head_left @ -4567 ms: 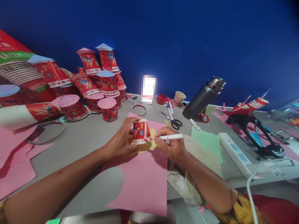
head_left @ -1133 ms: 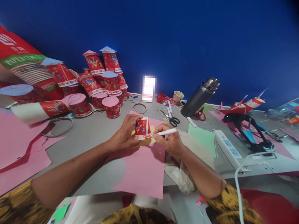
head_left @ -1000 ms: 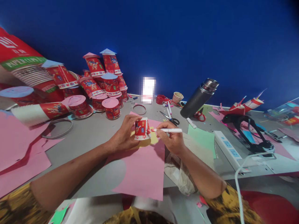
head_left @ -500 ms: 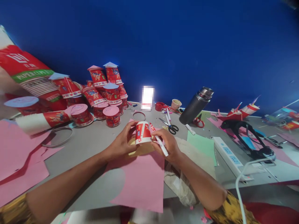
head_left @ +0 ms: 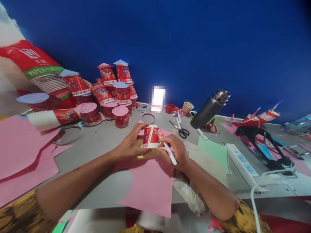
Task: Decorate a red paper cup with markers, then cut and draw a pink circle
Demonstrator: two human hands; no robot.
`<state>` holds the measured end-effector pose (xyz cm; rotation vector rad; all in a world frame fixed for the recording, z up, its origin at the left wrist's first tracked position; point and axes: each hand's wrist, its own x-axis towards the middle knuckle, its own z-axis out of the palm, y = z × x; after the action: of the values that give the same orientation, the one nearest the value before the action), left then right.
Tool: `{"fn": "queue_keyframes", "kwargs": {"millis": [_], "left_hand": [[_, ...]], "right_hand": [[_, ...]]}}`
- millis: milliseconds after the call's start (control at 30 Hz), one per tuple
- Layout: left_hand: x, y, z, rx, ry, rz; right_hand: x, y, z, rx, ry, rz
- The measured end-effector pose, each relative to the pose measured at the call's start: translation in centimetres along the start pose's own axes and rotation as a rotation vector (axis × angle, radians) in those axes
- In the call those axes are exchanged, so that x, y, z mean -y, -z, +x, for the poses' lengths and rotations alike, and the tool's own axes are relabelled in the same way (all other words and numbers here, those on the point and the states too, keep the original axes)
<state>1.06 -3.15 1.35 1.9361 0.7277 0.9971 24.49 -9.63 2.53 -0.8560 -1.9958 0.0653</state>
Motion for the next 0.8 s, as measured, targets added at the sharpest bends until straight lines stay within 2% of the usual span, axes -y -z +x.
{"fn": "queue_keyframes", "kwargs": {"millis": [167, 300, 500, 800], "left_hand": [[0.3, 0.0, 0.0, -0.026, -0.036, 0.036], [0.3, 0.0, 0.0, -0.001, -0.039, 0.068], [0.4, 0.0, 0.0, 0.016, -0.063, 0.092], [0.7, 0.0, -0.1, 0.041, -0.084, 0.107]], "right_hand": [[0.8, 1.5, 0.3, -0.108, -0.042, 0.015], [1.2, 2.0, 0.6, -0.136, -0.057, 0.066], [1.3, 1.4, 0.4, -0.102, -0.149, 0.101], [1.5, 1.4, 0.5, -0.026, -0.064, 0.099]]}}
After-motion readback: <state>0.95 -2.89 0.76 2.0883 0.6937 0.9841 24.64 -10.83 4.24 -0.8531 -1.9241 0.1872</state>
